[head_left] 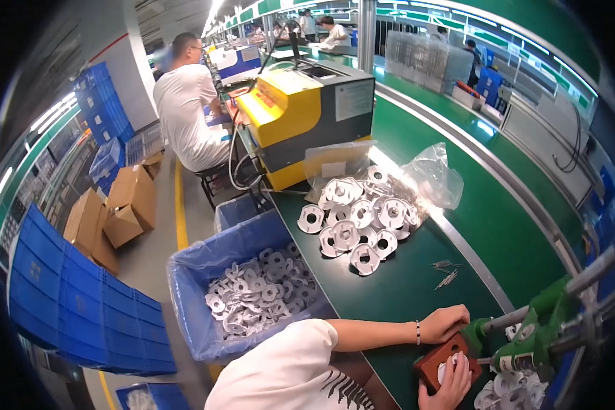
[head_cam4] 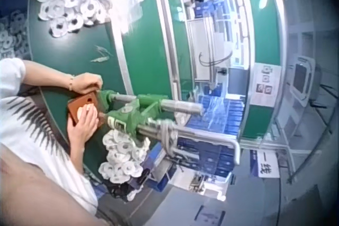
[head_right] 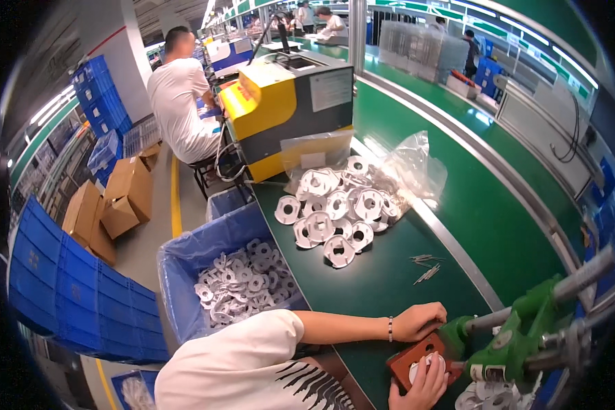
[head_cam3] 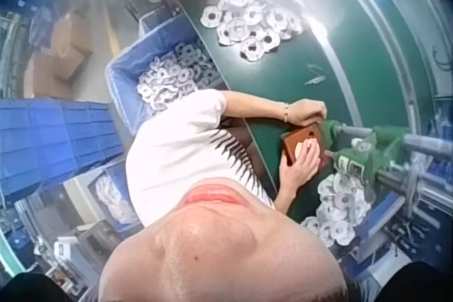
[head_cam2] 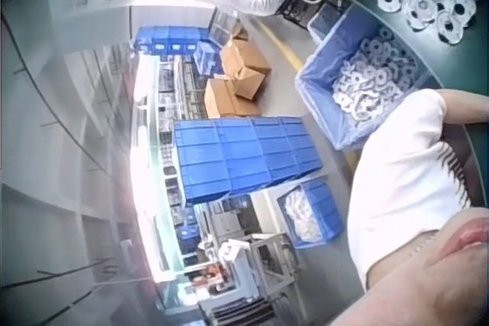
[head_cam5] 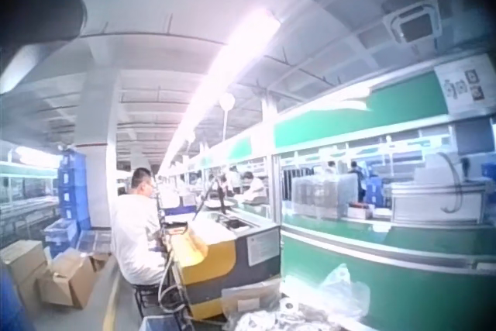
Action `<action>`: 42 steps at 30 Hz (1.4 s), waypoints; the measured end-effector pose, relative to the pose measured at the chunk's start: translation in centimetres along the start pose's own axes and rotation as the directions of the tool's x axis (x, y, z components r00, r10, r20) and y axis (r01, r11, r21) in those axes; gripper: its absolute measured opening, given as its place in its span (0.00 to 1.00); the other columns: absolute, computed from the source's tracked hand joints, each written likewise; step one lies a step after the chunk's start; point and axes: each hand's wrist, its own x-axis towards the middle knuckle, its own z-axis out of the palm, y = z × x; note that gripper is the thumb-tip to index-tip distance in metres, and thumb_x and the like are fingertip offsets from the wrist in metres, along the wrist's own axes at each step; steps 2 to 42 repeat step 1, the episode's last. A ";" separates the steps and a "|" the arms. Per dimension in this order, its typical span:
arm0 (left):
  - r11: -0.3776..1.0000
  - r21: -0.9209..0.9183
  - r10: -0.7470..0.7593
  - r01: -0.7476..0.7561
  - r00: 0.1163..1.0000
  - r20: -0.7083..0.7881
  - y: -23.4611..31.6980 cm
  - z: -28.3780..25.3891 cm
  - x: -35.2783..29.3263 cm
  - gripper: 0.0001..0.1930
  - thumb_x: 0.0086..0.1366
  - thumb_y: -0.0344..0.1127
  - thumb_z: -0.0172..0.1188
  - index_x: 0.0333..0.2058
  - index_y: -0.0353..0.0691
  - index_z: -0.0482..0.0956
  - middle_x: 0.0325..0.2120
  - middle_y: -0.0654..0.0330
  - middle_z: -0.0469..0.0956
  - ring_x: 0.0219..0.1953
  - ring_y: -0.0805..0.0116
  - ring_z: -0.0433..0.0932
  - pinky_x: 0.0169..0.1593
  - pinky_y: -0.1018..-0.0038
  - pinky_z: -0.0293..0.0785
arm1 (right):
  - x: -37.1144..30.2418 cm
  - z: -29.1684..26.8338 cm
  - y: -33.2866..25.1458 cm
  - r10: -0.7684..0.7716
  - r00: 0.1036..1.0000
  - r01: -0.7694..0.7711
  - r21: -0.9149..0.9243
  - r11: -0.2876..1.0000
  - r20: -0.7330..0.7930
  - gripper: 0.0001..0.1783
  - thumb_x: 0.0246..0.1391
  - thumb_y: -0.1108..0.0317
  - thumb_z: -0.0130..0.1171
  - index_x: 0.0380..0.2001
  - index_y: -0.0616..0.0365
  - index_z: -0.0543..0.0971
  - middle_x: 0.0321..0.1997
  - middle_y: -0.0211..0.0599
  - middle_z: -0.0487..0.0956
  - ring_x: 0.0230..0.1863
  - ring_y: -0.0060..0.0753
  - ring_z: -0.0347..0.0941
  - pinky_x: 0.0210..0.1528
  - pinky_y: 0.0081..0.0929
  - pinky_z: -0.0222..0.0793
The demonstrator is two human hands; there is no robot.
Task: Manually pressing metal pins into white circular plastic components using a hand-operated press.
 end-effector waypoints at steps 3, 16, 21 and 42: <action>0.999 0.023 0.028 -0.027 0.999 -0.039 0.1 0.1 -0.1 0.10 0.55 0.21 0.56 0.35 0.37 0.68 0.33 0.53 0.70 0.35 0.54 0.72 0.39 0.67 0.70 | -0.2 -0.1 0.5 0.033 0.995 -0.032 -0.014 0.999 0.093 0.53 0.33 0.63 0.69 0.63 0.58 0.54 0.70 0.49 0.48 0.71 0.49 0.42 0.68 0.54 0.37; 0.999 0.023 0.028 -0.027 0.999 -0.039 0.1 0.1 -0.1 0.10 0.55 0.21 0.56 0.35 0.37 0.68 0.33 0.53 0.70 0.35 0.54 0.72 0.39 0.67 0.70 | -0.2 -0.1 0.5 0.033 0.995 -0.032 -0.014 0.999 0.093 0.53 0.33 0.63 0.69 0.63 0.58 0.54 0.70 0.49 0.48 0.71 0.49 0.42 0.68 0.54 0.37; 0.999 0.023 0.028 -0.027 0.999 -0.039 0.1 0.1 -0.1 0.10 0.55 0.21 0.56 0.35 0.37 0.68 0.33 0.53 0.70 0.35 0.54 0.72 0.39 0.67 0.70 | -0.2 -0.1 0.5 0.033 0.995 -0.032 -0.014 0.999 0.093 0.53 0.33 0.63 0.69 0.63 0.58 0.54 0.70 0.49 0.48 0.71 0.49 0.42 0.68 0.54 0.37; 0.999 0.023 0.028 -0.027 0.999 -0.039 0.1 0.1 -0.1 0.10 0.55 0.21 0.56 0.35 0.37 0.68 0.33 0.53 0.70 0.35 0.54 0.72 0.39 0.67 0.70 | -0.2 -0.1 0.5 0.033 0.995 -0.032 -0.014 0.999 0.093 0.53 0.33 0.63 0.69 0.63 0.58 0.54 0.70 0.49 0.48 0.71 0.49 0.42 0.68 0.54 0.37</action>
